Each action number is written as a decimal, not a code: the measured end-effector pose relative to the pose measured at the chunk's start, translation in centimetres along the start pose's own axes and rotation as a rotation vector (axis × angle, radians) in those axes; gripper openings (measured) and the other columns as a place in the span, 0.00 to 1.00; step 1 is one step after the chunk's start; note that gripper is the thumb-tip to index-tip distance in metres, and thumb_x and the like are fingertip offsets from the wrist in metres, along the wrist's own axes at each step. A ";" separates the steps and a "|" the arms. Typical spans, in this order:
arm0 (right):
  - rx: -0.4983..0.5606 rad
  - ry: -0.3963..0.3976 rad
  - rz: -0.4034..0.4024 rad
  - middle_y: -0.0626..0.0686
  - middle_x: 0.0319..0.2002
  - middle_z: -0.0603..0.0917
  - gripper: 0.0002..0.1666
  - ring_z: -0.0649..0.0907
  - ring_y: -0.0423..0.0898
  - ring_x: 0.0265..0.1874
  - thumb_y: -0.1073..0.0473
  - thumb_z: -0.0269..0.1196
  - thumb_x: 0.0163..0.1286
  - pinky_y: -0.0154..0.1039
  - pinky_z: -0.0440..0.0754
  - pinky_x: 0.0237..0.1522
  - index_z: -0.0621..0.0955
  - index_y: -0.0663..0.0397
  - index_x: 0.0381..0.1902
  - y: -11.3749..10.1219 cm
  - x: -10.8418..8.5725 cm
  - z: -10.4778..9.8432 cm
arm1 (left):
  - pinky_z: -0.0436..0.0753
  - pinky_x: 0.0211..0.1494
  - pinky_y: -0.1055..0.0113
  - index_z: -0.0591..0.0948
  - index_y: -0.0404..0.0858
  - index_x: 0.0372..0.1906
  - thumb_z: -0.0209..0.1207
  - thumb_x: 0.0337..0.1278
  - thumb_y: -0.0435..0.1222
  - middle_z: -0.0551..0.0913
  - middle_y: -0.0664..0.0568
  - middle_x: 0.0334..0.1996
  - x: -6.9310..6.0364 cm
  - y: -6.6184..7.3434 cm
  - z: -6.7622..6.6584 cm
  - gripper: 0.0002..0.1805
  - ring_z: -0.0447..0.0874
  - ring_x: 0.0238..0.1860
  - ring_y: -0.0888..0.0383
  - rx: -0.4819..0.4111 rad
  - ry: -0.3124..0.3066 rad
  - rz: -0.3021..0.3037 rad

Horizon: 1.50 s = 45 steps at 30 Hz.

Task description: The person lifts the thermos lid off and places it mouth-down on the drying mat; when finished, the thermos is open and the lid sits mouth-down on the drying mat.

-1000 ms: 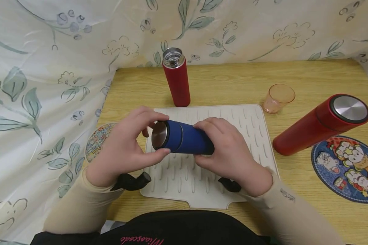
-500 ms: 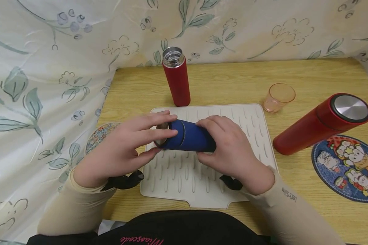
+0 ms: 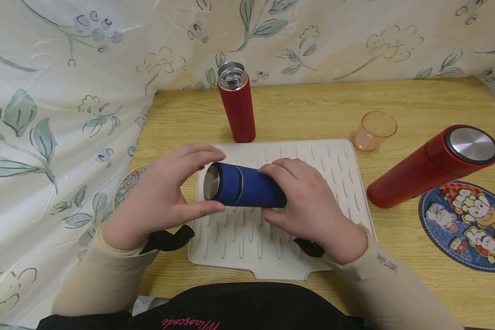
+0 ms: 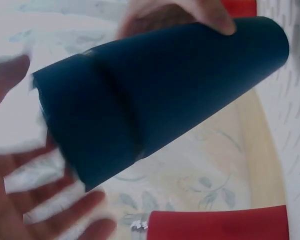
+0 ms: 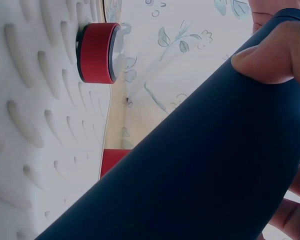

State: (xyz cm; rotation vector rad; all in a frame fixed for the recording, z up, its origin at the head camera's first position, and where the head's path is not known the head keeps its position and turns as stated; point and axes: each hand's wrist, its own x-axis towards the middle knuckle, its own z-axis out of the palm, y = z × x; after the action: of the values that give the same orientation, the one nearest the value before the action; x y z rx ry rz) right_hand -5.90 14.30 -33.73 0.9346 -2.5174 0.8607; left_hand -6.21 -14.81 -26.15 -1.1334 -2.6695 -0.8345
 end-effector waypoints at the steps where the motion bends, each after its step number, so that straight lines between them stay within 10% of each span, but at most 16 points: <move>1: 0.001 0.002 0.004 0.60 0.56 0.88 0.48 0.85 0.60 0.56 0.60 0.90 0.41 0.64 0.88 0.57 0.83 0.59 0.62 0.1 0.0 0.0 | 0.88 0.61 0.55 0.85 0.40 0.69 0.83 0.57 0.46 0.85 0.45 0.68 0.0 -0.1 -0.1 0.36 0.86 0.64 0.50 -0.015 -0.020 0.054; 7: 0.012 -0.004 0.028 0.59 0.56 0.88 0.48 0.85 0.60 0.56 0.60 0.91 0.41 0.66 0.89 0.57 0.83 0.58 0.62 0.3 0.0 -0.1 | 0.89 0.66 0.55 0.86 0.41 0.69 0.74 0.61 0.26 0.80 0.41 0.76 -0.3 -0.6 -0.2 0.30 0.80 0.74 0.44 -0.078 -0.076 0.223; 17: 0.030 -0.004 0.024 0.58 0.56 0.88 0.46 0.85 0.59 0.57 0.60 0.89 0.43 0.64 0.88 0.57 0.83 0.57 0.62 0.0 0.1 0.2 | 0.86 0.40 0.62 0.86 0.40 0.65 0.76 0.62 0.58 0.90 0.51 0.50 0.1 0.4 1.1 0.34 0.84 0.42 0.57 0.043 0.067 -0.178; 22: 0.015 -0.002 0.051 0.59 0.56 0.88 0.47 0.85 0.60 0.57 0.60 0.90 0.42 0.65 0.88 0.58 0.83 0.58 0.62 0.2 0.1 0.0 | 0.83 0.71 0.48 0.83 0.41 0.73 0.81 0.60 0.42 0.79 0.44 0.76 -0.2 -0.2 0.3 0.37 0.78 0.76 0.47 -0.059 0.007 0.041; 26: 0.003 -0.009 0.063 0.60 0.56 0.87 0.48 0.85 0.60 0.57 0.60 0.91 0.42 0.66 0.88 0.58 0.83 0.58 0.62 0.3 0.0 -0.2 | 0.78 0.79 0.43 0.85 0.42 0.71 0.72 0.61 0.23 0.76 0.42 0.80 -0.3 -0.6 -0.2 0.33 0.68 0.84 0.42 -0.096 -0.062 0.207; 29: 0.004 -0.011 0.065 0.59 0.56 0.87 0.47 0.85 0.60 0.57 0.60 0.90 0.42 0.66 0.88 0.57 0.83 0.58 0.62 0.2 0.0 -0.2 | 0.85 0.71 0.51 0.86 0.42 0.70 0.70 0.61 0.22 0.79 0.42 0.77 -0.2 -0.7 -0.1 0.31 0.77 0.77 0.44 -0.081 -0.067 0.202; 38: 0.000 0.004 0.036 0.59 0.55 0.88 0.46 0.85 0.60 0.56 0.60 0.89 0.42 0.64 0.88 0.56 0.84 0.57 0.61 0.1 -0.2 -0.2 | 0.88 0.46 0.62 0.84 0.39 0.70 0.80 0.58 0.55 0.90 0.48 0.56 0.1 -0.1 0.8 0.40 0.86 0.48 0.56 0.029 0.049 -0.072; 45: -0.013 0.014 0.047 0.60 0.55 0.88 0.49 0.85 0.61 0.57 0.60 0.91 0.40 0.66 0.87 0.58 0.83 0.60 0.62 0.5 -0.3 -0.4 | 0.76 0.81 0.45 0.83 0.42 0.74 0.79 0.59 0.32 0.74 0.41 0.80 -0.1 -0.3 0.5 0.36 0.68 0.84 0.42 -0.029 -0.017 0.187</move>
State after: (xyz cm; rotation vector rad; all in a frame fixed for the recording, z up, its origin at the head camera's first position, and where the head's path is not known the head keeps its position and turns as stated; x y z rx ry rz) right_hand -5.96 14.99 -33.74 0.8658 -2.5391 0.8604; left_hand -6.33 -14.81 -26.73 -1.3764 -2.5221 -0.8364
